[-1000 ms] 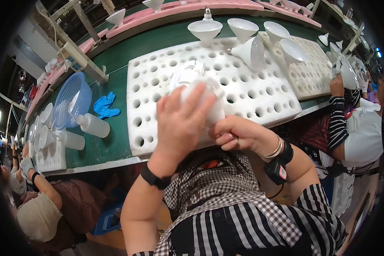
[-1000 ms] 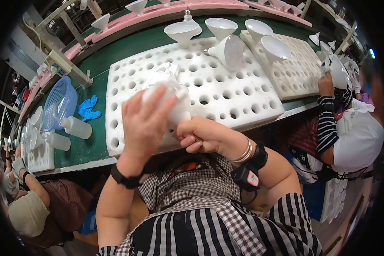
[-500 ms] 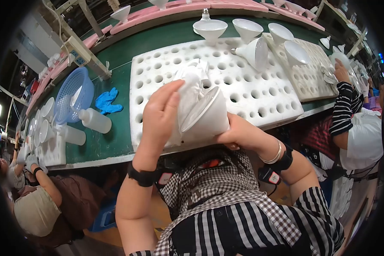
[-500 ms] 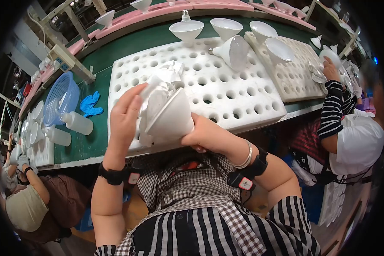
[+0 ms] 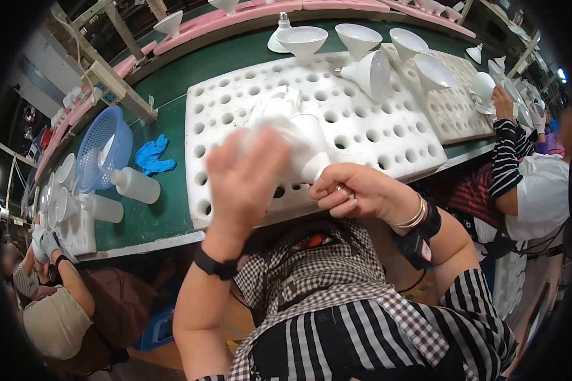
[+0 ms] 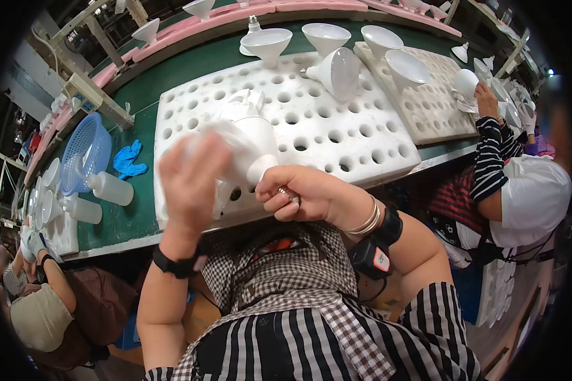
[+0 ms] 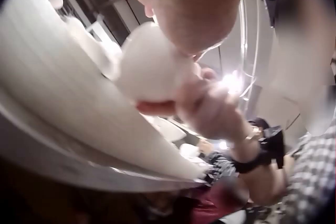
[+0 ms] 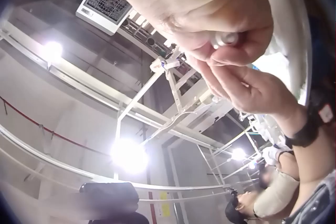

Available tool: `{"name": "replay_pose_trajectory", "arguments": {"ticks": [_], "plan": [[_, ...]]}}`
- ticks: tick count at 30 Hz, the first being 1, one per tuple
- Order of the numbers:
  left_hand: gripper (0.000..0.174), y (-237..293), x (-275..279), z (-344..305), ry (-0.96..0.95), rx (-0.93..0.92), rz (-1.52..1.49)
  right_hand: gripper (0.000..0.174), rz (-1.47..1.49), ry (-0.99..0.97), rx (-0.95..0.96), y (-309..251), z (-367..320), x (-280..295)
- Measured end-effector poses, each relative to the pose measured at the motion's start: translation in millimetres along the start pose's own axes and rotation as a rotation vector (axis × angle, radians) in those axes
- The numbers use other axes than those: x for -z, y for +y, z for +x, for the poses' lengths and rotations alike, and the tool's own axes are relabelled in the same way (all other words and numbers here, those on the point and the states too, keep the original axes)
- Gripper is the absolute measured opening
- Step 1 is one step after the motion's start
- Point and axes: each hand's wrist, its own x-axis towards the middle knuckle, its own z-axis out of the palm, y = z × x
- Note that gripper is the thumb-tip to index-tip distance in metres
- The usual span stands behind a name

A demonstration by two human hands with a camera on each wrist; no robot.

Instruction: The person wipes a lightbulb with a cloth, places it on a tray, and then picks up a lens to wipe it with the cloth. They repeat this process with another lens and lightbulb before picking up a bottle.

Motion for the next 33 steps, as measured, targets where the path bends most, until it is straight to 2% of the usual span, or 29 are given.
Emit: {"name": "replay_pose_trajectory", "arguments": {"ticks": [1, 3, 5, 6, 8, 9, 10, 11, 13, 14, 16, 18, 20, 22, 24, 25, 27, 29, 30, 31, 33], "plan": [[0.037, -17, -1, 4, 0.027, 0.126, 0.084, 0.008, 0.033, 0.011, -0.006, -2, -2, -2], [0.035, -33, 2, 2, 0.119, 0.319, 0.057, 0.008, 0.004, -0.014, -0.010, 1, -3, 1], [0.035, -23, 4, 4, 0.161, 0.293, -0.041, 0.008, -0.027, -0.040, -0.012, 0, -3, 0], [0.035, -13, 7, 4, 0.194, 0.278, -0.133, 0.010, -0.039, 0.020, 0.019, 0, -3, -2], [0.036, 7, 7, 7, 0.028, 0.160, -0.142, 0.011, -0.054, 0.075, 0.041, 1, -5, -12], [0.036, 14, 8, 7, -0.090, 0.109, -0.099, 0.017, -0.356, 0.211, 0.129, 1, -11, -22], [0.036, 14, 6, 6, -0.091, 0.114, -0.094, 0.023, -0.660, 0.345, 0.219, 3, -14, -29], [0.036, 13, 2, 7, -0.070, 0.144, -0.138, 0.023, -0.663, 0.343, 0.218, 6, -17, -28], [0.037, 12, -2, 11, -0.042, 0.169, -0.186, 0.037, -1.634, 0.654, 0.837, 12, -28, -28], [0.036, 13, -3, 13, -0.048, 0.168, -0.151, 0.046, -1.762, 0.746, 0.904, 14, -32, -32], [0.036, 14, -6, 17, -0.052, 0.160, -0.122, 0.044, -1.782, 0.751, 0.950, 19, -31, -30], [0.036, 12, -11, 17, -0.038, 0.240, -0.088, 0.043, -1.801, 0.747, 0.998, 22, -26, -26], [0.036, 10, -12, 14, -0.023, 0.255, -0.109, 0.038, -1.857, 0.731, 1.179, 26, -19, -21], [0.036, 12, -8, 11, -0.006, 0.273, -0.122, 0.035, -1.851, 0.739, 1.216, 27, -14, -19], [0.039, 26, 0, 6, 0.001, 0.232, -0.106, 0.032, -1.842, 0.748, 1.255, 25, -10, -19], [0.045, 34, 0, 1, -0.077, 0.113, -0.112, 0.030, -1.884, 0.744, 1.287, 25, -10, -20], [0.047, 30, 0, -3, -0.132, 0.096, -0.056, 0.028, -1.932, 0.721, 1.307, 23, -11, -20], [0.046, -2, -11, -10, -0.024, 0.196, 0.124, 0.028, -1.929, 0.730, 1.263, 16, -13, -22], [0.046, -24, -17, -17, -0.082, 0.281, 0.250, 0.029, -1.910, 0.756, 1.259, 16, -14, -21], [0.046, -32, -14, -20, -0.074, 0.280, 0.250, 0.029, -1.915, 0.758, 1.266, 18, -16, -20], [0.047, -38, -10, -26, 0.090, 0.429, 0.069, 0.028, -1.866, 0.710, 1.312, 20, -17, -17]]}}
